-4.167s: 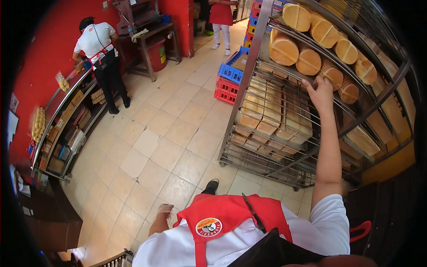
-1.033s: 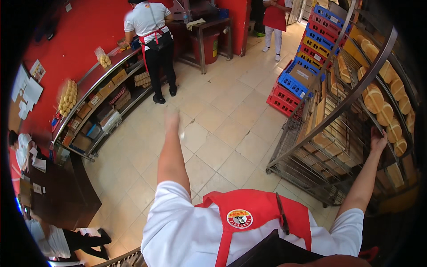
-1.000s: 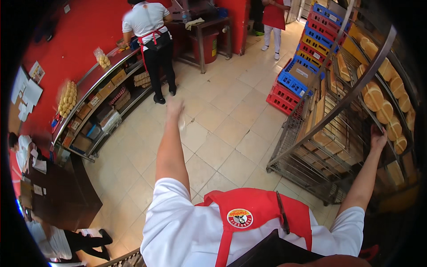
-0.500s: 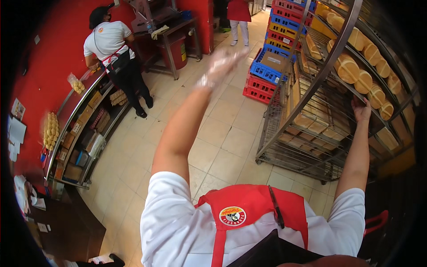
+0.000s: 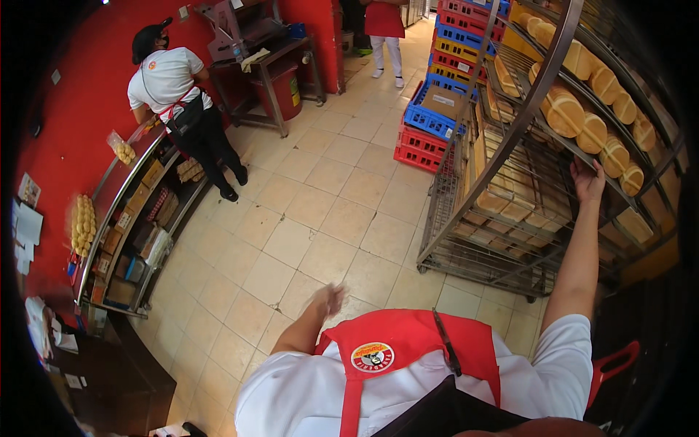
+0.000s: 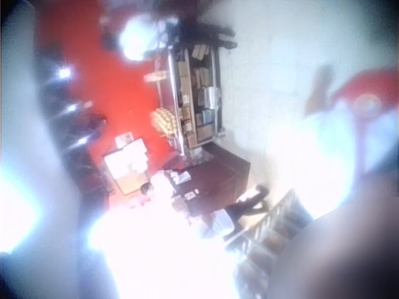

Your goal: The person scores several long bread loaves using a small knife while holding each loaf by hand, then places the scored loaves onto a metal tray and slots the tray into a tall mobile cooling rack.

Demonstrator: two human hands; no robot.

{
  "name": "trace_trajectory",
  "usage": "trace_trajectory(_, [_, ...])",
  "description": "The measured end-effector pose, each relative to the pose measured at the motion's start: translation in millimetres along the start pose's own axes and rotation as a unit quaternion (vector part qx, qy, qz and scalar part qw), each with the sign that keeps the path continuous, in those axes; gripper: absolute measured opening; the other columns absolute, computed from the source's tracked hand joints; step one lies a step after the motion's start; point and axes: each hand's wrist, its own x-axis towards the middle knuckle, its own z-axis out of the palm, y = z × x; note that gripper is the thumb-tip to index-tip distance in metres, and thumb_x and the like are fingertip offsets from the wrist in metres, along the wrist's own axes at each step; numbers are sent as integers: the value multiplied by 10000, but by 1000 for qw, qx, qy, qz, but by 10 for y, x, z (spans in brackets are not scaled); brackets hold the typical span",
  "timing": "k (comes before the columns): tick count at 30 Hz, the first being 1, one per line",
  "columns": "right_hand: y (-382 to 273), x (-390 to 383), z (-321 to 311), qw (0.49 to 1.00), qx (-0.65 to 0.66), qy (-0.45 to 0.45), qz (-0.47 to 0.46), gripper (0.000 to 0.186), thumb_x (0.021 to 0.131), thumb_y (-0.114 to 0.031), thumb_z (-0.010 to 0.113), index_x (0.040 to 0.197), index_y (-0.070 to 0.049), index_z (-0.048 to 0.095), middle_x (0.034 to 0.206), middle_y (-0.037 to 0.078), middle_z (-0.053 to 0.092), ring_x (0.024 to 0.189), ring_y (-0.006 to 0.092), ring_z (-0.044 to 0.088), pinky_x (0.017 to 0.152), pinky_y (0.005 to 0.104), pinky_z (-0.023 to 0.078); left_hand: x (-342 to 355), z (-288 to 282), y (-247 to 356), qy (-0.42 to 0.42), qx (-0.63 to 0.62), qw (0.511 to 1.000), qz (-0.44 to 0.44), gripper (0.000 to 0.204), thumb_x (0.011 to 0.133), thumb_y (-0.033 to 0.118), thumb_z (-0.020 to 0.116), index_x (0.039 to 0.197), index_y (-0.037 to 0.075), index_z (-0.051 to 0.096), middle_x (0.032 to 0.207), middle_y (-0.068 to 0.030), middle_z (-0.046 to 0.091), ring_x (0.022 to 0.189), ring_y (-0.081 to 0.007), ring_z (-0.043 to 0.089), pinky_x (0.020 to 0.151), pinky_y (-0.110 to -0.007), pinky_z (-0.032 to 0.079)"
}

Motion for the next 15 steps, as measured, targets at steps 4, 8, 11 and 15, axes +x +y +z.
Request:
trace_trajectory(4, [2, -17, -97, 1000, 10, 0, -2, 371, 861, -216, 555, 1171, -34, 467, 1138, 131, 580, 1042, 292, 586, 881, 441, 442, -350, -837, -426, 258, 40, 965, 28, 390, 959, 404, 433, 887, 60, 601, 751, -76, 632, 530, -205, 530, 540, -354, 489])
trace_trajectory(8, [8, -51, -160, 1000, 10, -1, 3, 369, 864, -220, 561, 1168, -33, 464, 1132, 130, 580, 1046, 295, 585, 875, 440, 447, -1035, -767, -174, 419, 39, 905, 59, 378, 896, 426, 551, 758, 78, 607, 681, -61, 607, 488, -198, 480, 517, -344, 464])
trace_trajectory(11, [-32, -19, -128, 999, -2, -38, 23, 352, 870, -214, 560, 1156, -32, 467, 1134, 130, 580, 1053, 298, 585, 866, 439, 455, -1286, -646, -18, 499, 75, 855, 120, 343, 820, 375, 655, 707, 52, 640, 706, -65, 629, 531, -201, 510, 511, -380, 456])
trace_trajectory(15, [-36, -42, -136, 1000, -6, -10, 20, 335, 876, -213, 558, 1147, -33, 478, 1142, 127, 582, 1056, 296, 588, 853, 436, 463, -849, -748, 95, 475, 101, 861, 152, 342, 845, 327, 611, 804, -8, 671, 803, -97, 668, 666, -215, 598, 525, -398, 477])
